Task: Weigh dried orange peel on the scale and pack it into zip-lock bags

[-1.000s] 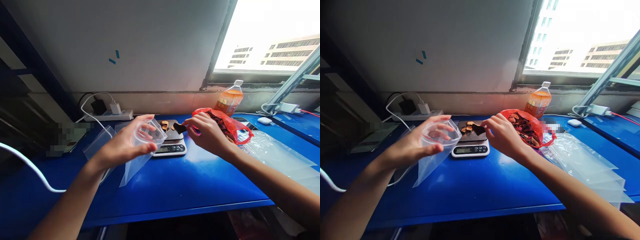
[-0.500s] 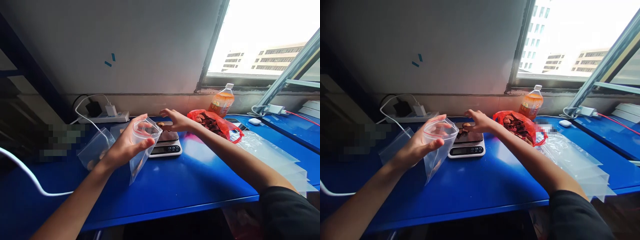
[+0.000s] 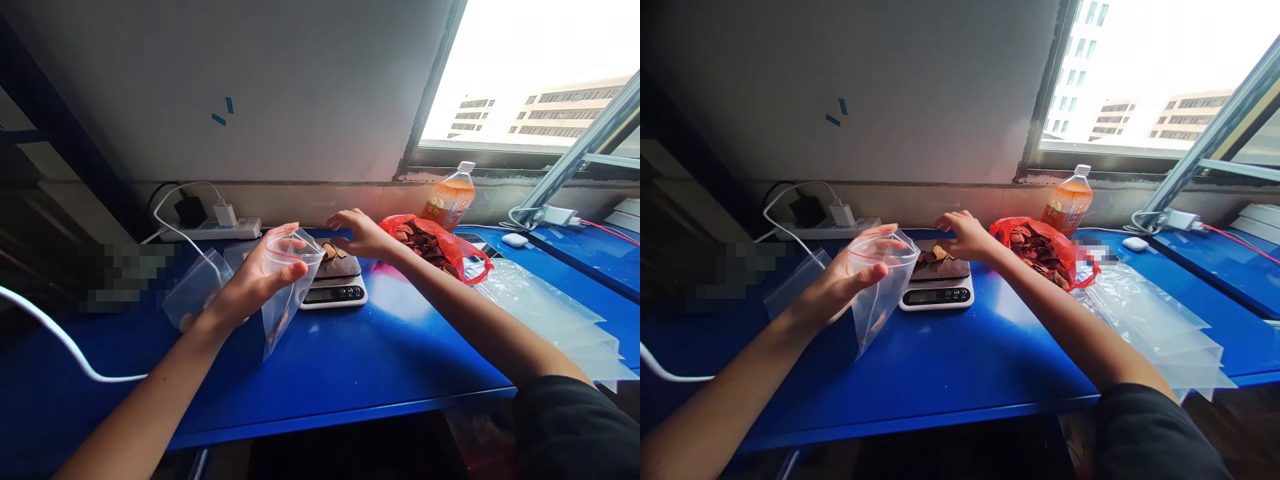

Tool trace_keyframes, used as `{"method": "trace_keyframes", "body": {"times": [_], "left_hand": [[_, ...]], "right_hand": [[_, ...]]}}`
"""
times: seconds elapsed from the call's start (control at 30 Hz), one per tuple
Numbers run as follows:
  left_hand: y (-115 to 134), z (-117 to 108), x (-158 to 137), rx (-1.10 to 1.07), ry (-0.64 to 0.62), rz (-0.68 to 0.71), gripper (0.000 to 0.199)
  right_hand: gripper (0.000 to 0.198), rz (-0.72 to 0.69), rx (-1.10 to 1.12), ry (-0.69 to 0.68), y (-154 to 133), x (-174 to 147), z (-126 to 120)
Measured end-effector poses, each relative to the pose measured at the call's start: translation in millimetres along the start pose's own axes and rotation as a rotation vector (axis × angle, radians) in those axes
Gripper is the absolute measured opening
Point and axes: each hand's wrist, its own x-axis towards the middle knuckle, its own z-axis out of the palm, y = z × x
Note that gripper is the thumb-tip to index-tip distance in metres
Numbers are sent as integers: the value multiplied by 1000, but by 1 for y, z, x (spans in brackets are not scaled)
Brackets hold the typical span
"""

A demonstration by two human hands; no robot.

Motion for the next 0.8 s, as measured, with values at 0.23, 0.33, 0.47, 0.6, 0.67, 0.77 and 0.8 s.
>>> {"method": "trace_keyframes", "body": {"times": [0.23, 0.33, 0.47, 0.6, 0.67, 0.77, 0.8], "left_hand": [[-5, 2, 1, -51, 15, -9, 98], [-7, 0, 0, -64, 24, 9, 104], [-7, 3, 0, -51, 37, 14, 108], [-5, 8, 0, -83, 57, 14, 108], [-4, 7, 0, -101, 61, 0, 106], [-4, 4, 0, -140, 32, 6, 105], [-4, 3, 0, -157, 30, 12, 104]], "right_hand": [[18, -121, -102, -71, 0, -9, 26], [20, -131, -63, 115, -3, -7, 7], [22, -250, 77, 254, -34, -4, -33], [32, -329, 285, 51, -65, 1, -53], [38, -155, 405, 89, -64, 2, -47], [39, 364, 329, 202, -43, -3, -19], [42, 519, 232, 170, -34, -6, -7]]}}
